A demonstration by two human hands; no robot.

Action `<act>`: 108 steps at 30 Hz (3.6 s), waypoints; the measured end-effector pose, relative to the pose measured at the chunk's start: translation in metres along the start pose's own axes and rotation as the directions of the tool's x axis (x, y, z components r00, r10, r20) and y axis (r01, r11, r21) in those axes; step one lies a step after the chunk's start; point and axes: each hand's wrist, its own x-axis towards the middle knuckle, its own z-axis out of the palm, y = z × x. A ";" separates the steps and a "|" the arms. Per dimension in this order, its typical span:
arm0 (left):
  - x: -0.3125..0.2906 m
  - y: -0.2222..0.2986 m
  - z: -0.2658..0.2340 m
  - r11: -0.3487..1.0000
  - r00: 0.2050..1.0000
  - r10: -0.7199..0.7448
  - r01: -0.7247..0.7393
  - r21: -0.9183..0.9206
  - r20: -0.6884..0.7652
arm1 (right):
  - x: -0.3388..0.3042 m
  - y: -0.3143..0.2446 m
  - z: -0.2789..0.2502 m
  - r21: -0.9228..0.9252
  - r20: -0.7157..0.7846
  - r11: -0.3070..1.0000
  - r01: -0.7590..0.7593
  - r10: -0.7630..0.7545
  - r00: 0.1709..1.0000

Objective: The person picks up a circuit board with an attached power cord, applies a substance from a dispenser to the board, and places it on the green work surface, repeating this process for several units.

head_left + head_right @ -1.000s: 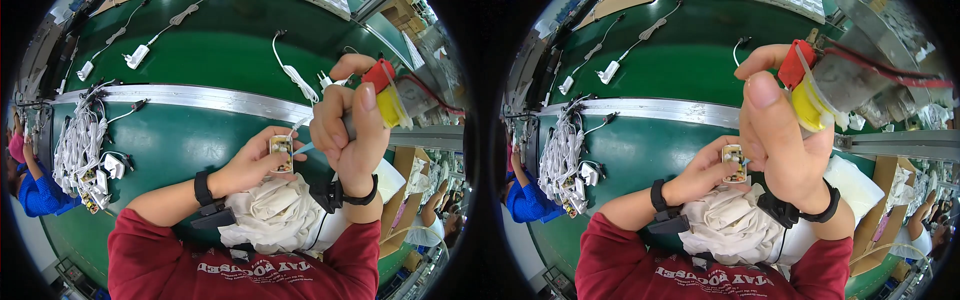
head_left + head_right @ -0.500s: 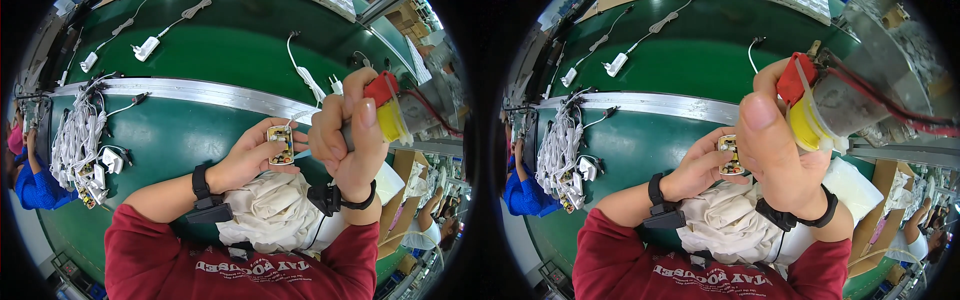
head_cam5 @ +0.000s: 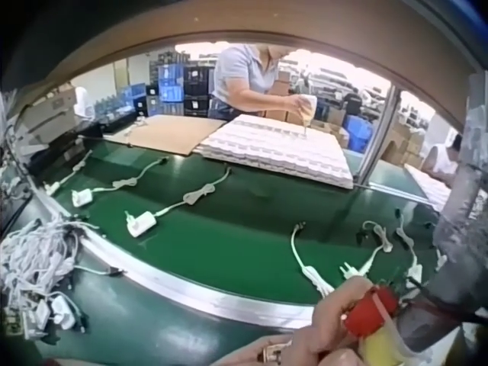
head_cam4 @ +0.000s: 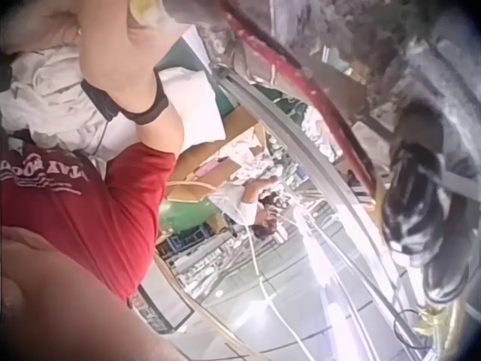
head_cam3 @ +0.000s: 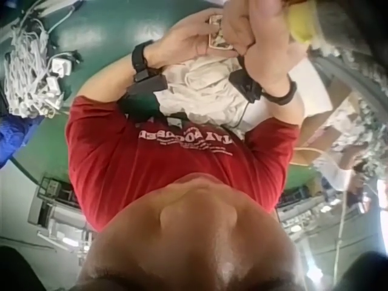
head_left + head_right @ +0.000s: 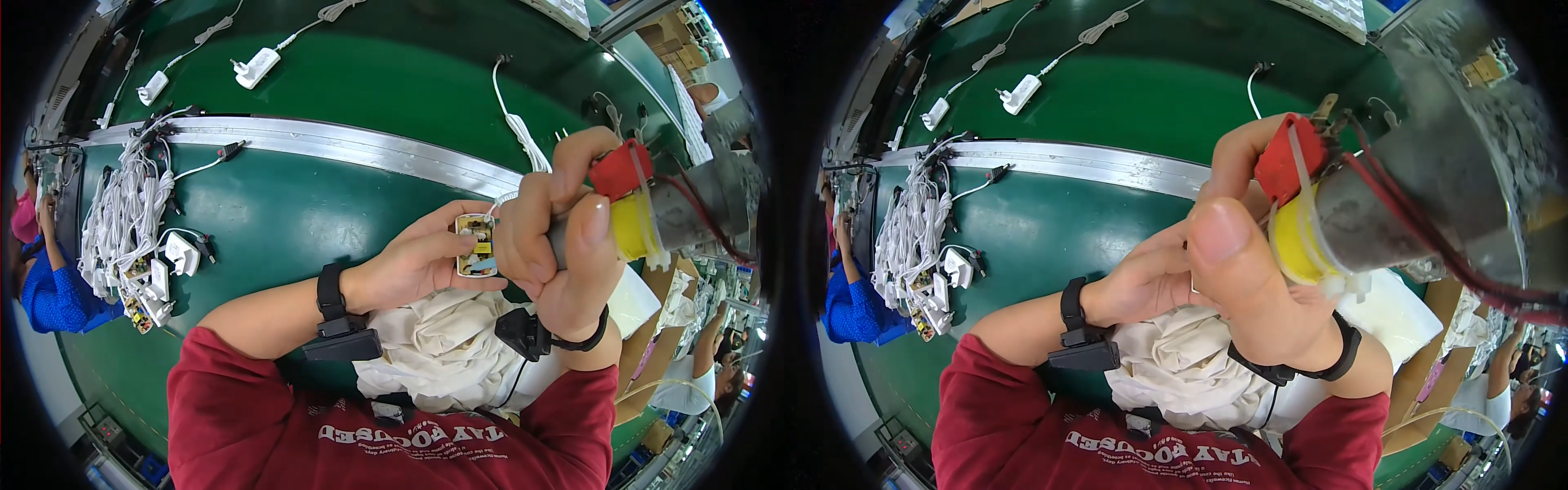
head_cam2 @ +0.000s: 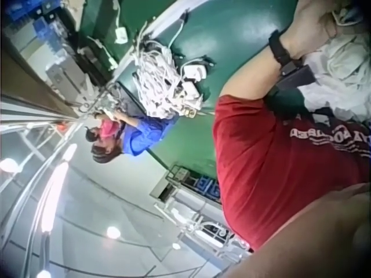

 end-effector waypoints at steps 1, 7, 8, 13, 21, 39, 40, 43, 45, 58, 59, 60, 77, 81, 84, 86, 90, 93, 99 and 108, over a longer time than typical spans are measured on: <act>0.000 0.000 0.000 1.000 1.000 0.001 -0.001 -0.007 -0.004 | 0.000 0.000 0.002 0.001 0.001 1.000 -0.002 0.002 1.000; -0.001 0.001 -0.001 1.000 1.000 -0.002 0.002 -0.017 -0.020 | -0.001 -0.003 0.011 0.127 -0.155 0.989 -0.077 0.096 0.983; -0.001 0.001 -0.001 1.000 1.000 -0.002 0.002 -0.017 -0.021 | -0.001 -0.003 0.011 0.142 -0.156 0.986 -0.085 0.107 0.982; 0.000 0.000 -0.003 0.999 1.000 -0.003 0.003 -0.047 0.009 | -0.001 -0.001 0.001 -0.019 -0.038 0.999 -0.032 0.031 0.999; 0.009 0.000 -0.005 1.000 1.000 -0.013 0.013 -0.007 0.004 | 0.002 -0.012 0.000 0.079 -0.100 0.996 -0.047 0.055 0.993; 0.149 0.049 0.005 -0.616 0.894 0.404 0.108 0.780 0.195 | 0.001 -0.025 0.004 0.150 -0.114 0.987 -0.053 0.071 0.991; 0.141 0.050 0.005 -0.608 0.854 0.408 -0.011 0.794 0.324 | 0.001 -0.024 0.003 0.142 -0.112 0.989 -0.034 0.050 0.992; 0.112 0.067 0.009 -0.589 0.726 0.406 -0.257 0.767 0.555 | 0.002 -0.025 0.003 0.141 -0.112 0.989 -0.046 0.062 0.992; 0.095 0.092 0.012 -0.790 0.716 0.460 0.061 0.610 0.525 | 0.002 -0.026 0.003 0.149 -0.111 0.987 -0.056 0.073 0.991; 0.020 0.143 0.012 0.404 0.874 0.392 0.118 0.907 -0.288 | 0.006 -0.026 0.001 0.127 -0.176 0.991 -0.044 0.066 0.982; 0.017 0.120 0.015 0.679 0.914 0.298 0.000 0.734 -0.276 | 0.007 -0.024 -0.001 0.118 -0.196 0.992 -0.041 0.064 0.979; 0.012 0.102 0.015 0.772 0.943 0.209 0.004 0.635 -0.260 | 0.008 -0.023 0.000 0.112 -0.210 0.993 -0.039 0.062 0.976; 0.008 0.007 0.012 0.880 0.996 -0.076 0.088 0.468 -0.045 | 0.021 -0.011 -0.014 0.198 -0.302 0.980 0.013 0.048 0.952; 0.007 0.007 0.010 0.890 0.997 -0.072 0.074 0.450 -0.021 | 0.022 -0.006 -0.013 0.234 -0.293 0.972 0.032 0.040 0.955; 0.007 0.008 0.009 0.888 0.996 -0.080 0.082 0.452 -0.024 | 0.023 -0.002 -0.013 0.093 -0.283 0.995 0.025 0.002 0.959; 0.008 0.009 0.009 0.888 0.996 -0.081 0.084 0.452 -0.025 | 0.023 -0.002 -0.012 0.086 -0.290 0.996 0.019 0.007 0.957; 0.007 0.009 0.008 0.885 0.996 -0.082 0.087 0.457 -0.030 | 0.024 -0.007 -0.009 0.050 -0.309 0.999 -0.002 0.018 0.951; 0.008 0.009 0.007 0.882 0.996 -0.082 0.091 0.463 -0.039 | 0.024 -0.013 -0.007 0.008 -0.318 1.000 -0.025 0.026 0.948; 0.008 0.015 0.001 0.930 0.989 -0.021 0.072 0.359 -0.143 | 0.015 -0.015 -0.001 0.084 -0.257 0.996 -0.042 0.062 0.964; 0.008 0.018 0.002 0.942 0.988 -0.008 0.060 0.331 -0.155 | 0.014 -0.009 -0.001 0.132 -0.212 0.990 -0.045 0.072 0.975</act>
